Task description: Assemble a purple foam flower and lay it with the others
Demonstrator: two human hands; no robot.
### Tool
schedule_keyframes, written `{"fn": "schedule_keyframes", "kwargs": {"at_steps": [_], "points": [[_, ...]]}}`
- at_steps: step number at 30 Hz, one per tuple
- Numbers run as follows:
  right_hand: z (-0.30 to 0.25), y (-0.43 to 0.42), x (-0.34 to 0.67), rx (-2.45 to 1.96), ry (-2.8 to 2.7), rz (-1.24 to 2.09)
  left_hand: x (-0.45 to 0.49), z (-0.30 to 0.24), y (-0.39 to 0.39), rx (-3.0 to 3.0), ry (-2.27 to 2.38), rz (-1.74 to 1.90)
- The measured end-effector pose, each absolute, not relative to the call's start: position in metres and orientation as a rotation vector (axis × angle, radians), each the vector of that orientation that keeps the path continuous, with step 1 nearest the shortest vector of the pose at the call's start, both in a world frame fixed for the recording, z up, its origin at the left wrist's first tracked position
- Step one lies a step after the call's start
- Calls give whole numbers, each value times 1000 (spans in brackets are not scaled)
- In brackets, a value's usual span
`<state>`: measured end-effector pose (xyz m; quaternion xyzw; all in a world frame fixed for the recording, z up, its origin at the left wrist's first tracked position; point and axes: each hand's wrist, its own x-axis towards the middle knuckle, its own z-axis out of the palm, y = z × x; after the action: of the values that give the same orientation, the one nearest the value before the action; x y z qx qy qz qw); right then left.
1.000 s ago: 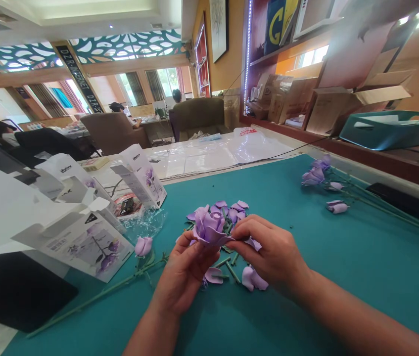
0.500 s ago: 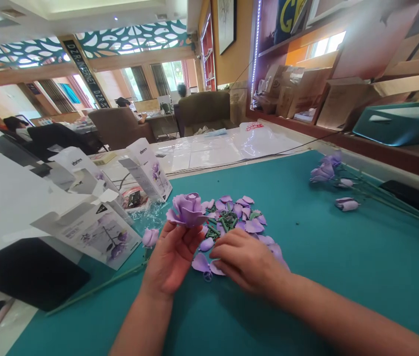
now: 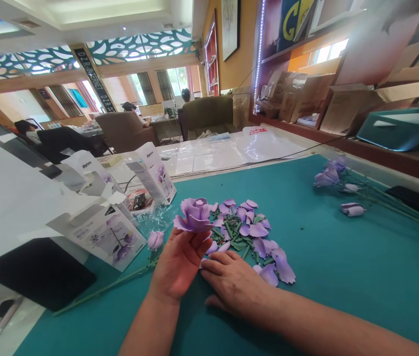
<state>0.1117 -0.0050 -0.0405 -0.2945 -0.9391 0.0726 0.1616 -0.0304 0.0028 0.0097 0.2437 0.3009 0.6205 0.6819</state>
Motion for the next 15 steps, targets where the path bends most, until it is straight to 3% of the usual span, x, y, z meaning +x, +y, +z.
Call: {"fn": "schedule_keyframes", "kwargs": {"at_steps": [7, 15], "points": [[-38, 5, 126, -703, -2336, 213, -28, 13, 0, 551, 684, 1340], [-11, 13, 152, -848, -2061, 408, -27, 9, 0, 501, 714, 1294]]}}
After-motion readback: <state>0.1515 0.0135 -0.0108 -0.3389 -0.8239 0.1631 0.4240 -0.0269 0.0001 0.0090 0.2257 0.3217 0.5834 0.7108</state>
